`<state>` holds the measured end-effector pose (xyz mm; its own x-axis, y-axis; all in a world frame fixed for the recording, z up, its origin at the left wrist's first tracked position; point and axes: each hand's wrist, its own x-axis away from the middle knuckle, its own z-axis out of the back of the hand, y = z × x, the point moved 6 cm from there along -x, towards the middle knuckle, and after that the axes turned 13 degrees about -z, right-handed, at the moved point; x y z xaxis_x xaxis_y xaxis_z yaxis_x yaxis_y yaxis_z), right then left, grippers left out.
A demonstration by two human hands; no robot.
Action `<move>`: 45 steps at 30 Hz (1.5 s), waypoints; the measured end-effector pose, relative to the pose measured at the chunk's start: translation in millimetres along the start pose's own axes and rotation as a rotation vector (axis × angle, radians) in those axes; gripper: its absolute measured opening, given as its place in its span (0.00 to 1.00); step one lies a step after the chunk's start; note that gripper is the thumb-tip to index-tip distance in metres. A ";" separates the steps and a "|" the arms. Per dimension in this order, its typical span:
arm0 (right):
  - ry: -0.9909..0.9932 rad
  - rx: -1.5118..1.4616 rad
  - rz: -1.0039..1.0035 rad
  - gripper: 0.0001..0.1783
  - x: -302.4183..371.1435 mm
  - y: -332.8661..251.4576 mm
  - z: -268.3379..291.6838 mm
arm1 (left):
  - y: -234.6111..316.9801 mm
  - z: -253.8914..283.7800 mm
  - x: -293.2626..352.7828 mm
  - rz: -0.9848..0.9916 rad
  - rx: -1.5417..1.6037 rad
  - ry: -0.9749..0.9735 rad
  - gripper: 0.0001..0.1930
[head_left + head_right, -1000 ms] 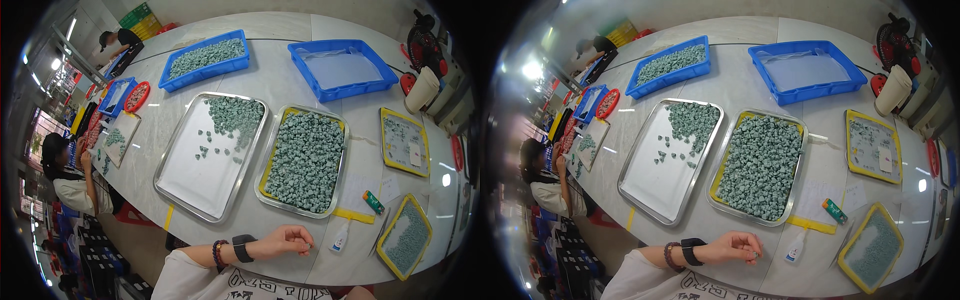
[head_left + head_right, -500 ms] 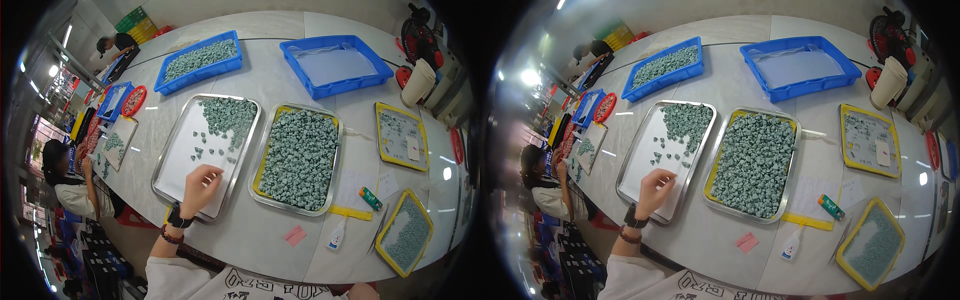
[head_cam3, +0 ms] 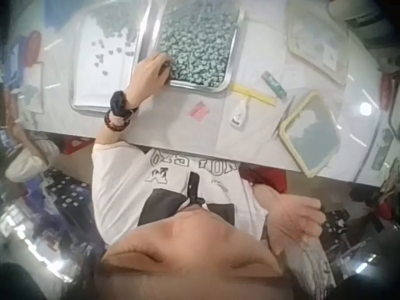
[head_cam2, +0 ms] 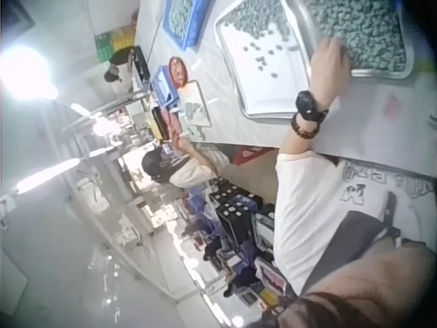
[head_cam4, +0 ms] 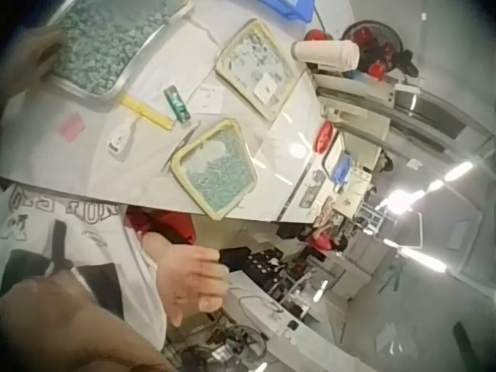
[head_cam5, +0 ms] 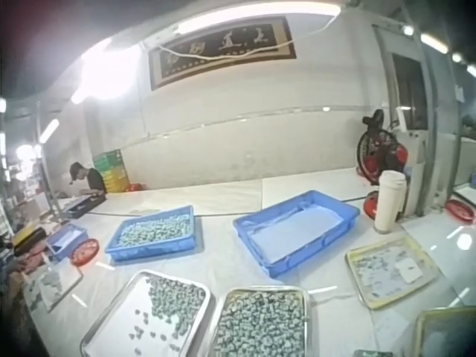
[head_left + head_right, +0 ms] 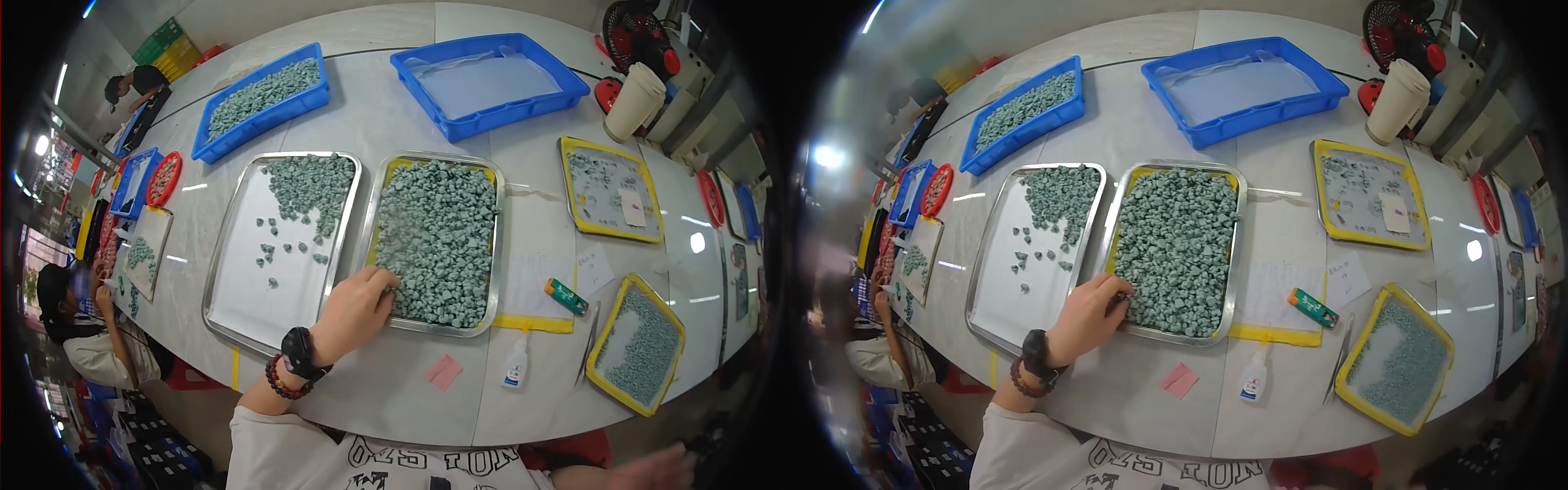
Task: Assembling small green components into white bases using adhesive at a factory workbench.
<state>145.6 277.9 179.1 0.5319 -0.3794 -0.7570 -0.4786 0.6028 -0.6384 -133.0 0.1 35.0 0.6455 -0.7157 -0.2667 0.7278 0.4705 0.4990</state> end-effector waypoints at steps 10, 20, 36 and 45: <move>-0.716 0.363 -0.433 0.34 73.9 114.9 -120.2 | 35.5 7.0 -1.7 0.022 0.521 0.211 0.09; -0.160 -0.508 -0.783 0.32 87.6 101.5 -144.6 | 71.3 -102.8 46.8 0.556 1.915 -0.041 0.09; -0.428 -0.325 -0.572 0.30 88.7 95.4 -159.9 | 66.8 -93.9 49.4 0.440 1.429 -0.017 0.15; -0.379 -0.418 -0.629 0.32 94.3 98.5 -159.2 | 67.1 -94.2 50.1 0.388 1.430 -0.018 0.14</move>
<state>37.5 189.7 22.8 0.9485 -0.2513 -0.1928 -0.1940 0.0199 -0.9808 -30.0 44.5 -22.5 0.7313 -0.6780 0.0749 -0.3326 -0.2586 0.9069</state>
